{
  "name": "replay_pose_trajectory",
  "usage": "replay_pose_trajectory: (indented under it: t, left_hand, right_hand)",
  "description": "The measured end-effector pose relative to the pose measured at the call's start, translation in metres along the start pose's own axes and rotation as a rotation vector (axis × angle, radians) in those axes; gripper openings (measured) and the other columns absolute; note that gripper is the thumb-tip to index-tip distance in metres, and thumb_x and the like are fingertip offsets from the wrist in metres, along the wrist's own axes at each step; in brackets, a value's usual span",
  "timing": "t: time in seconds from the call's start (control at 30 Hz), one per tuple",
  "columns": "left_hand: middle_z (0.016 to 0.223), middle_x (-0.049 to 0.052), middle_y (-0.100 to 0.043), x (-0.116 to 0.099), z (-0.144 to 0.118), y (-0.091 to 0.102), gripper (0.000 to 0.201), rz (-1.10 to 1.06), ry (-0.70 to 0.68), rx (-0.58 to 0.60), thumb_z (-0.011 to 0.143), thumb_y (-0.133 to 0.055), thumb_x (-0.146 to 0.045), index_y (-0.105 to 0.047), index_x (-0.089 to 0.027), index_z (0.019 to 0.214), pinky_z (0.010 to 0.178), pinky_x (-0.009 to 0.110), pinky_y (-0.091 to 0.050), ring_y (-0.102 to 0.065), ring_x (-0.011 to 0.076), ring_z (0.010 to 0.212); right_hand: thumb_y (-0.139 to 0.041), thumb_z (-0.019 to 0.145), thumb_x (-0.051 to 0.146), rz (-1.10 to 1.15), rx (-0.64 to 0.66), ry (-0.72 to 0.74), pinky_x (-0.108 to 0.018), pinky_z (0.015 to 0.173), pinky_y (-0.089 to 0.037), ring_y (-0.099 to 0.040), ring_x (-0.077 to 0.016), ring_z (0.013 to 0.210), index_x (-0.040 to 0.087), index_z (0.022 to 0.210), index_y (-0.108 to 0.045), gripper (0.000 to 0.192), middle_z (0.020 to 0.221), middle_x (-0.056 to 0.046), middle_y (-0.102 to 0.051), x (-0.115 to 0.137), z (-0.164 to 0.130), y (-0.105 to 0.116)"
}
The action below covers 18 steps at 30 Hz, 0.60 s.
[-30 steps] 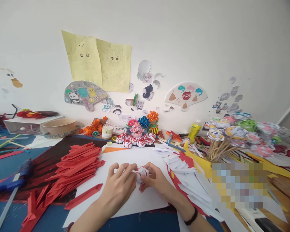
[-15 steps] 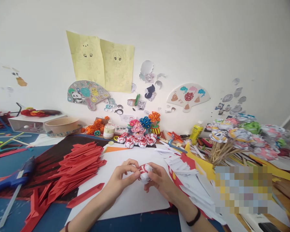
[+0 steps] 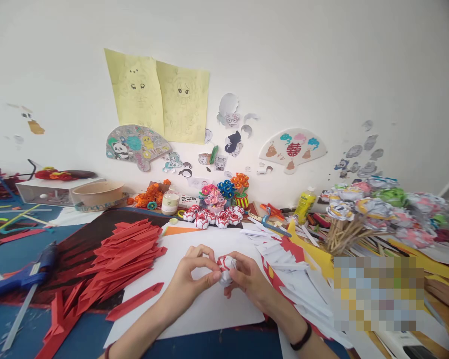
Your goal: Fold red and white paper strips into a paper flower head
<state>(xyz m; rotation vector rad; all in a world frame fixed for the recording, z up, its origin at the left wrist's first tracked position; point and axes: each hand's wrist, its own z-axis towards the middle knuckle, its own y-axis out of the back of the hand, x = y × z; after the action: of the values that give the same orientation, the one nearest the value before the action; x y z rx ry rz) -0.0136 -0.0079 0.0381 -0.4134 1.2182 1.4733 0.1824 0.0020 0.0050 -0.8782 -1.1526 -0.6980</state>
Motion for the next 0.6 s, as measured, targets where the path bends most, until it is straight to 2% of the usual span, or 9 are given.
replay_pose_trajectory:
  t: [0.2,0.37,0.6]
  left_hand:
    - [0.099,0.004,-0.055,-0.005,-0.004,-0.001,0.023,0.185,-0.058,-0.028,0.092,-0.054,-0.037,-0.066,-0.025,0.077,0.09,0.04,-0.042,-0.05,0.0218,0.097]
    - [0.103,0.004,-0.053,-0.004,-0.008,-0.008,0.02,0.352,-0.126,-0.097,0.095,-0.05,-0.033,-0.063,-0.025,0.082,0.083,0.039,-0.04,-0.047,0.0216,0.092]
    - [0.098,0.004,-0.054,-0.005,-0.003,0.006,0.017,0.238,-0.156,-0.136,0.095,-0.05,-0.031,-0.061,-0.024,0.084,0.085,0.037,-0.04,-0.048,0.0214,0.094]
  right_hand:
    - [-0.072,0.08,0.044,-0.026,-0.033,0.053,-0.032,0.06,-0.055,-0.064,-0.0149,0.064,0.015,0.096,-0.06,0.035,0.083,-0.004,-0.062,0.0,0.0,-0.002]
    - [-0.077,0.077,0.037,0.007,-0.007,0.052,-0.035,0.067,-0.056,-0.064,-0.0154,0.069,0.017,0.104,-0.059,0.038,0.086,-0.002,-0.062,0.002,0.0,-0.007]
    - [-0.078,0.076,0.038,0.068,0.015,0.073,-0.035,0.071,-0.053,-0.062,-0.016,0.074,0.017,0.114,-0.061,0.046,0.093,-0.007,-0.065,0.004,-0.002,-0.006]
